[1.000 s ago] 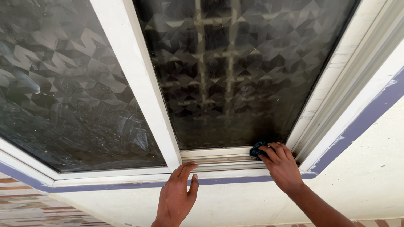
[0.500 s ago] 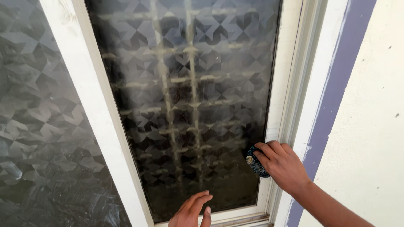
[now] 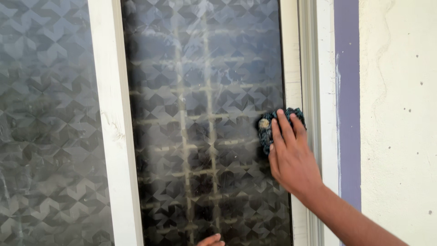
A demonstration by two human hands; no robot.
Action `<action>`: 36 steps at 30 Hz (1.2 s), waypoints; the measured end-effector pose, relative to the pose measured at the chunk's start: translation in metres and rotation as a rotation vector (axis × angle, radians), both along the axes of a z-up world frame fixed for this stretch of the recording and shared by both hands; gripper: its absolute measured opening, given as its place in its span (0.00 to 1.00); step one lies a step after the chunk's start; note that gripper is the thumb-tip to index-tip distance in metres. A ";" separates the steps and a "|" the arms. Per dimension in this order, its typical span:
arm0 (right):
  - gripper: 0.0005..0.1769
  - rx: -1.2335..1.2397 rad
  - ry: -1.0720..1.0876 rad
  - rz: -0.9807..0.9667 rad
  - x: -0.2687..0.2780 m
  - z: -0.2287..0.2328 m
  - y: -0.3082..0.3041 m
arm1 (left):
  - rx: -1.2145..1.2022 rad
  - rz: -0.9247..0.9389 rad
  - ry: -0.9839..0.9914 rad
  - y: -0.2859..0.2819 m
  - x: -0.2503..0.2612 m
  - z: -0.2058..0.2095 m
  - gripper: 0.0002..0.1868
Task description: The person wipes a window screen and glass panes with a cloth, moving between the screen, the glass surface, and the window tracks.
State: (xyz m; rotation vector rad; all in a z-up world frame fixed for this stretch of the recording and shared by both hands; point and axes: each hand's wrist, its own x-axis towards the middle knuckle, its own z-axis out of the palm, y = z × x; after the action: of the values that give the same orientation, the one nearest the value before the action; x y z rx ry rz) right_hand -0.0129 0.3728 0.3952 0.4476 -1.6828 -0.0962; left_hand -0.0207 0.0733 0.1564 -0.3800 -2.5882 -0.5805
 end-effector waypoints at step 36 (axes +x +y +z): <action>0.17 -0.648 0.253 0.304 -0.031 0.328 -0.048 | -0.457 0.274 0.639 -0.021 0.082 0.438 0.18</action>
State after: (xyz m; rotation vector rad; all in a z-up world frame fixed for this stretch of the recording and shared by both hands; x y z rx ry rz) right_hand -0.0436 0.3252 0.7228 0.1821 -1.2878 0.5786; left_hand 0.0609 0.0522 0.5946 -0.2842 -2.0671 0.2152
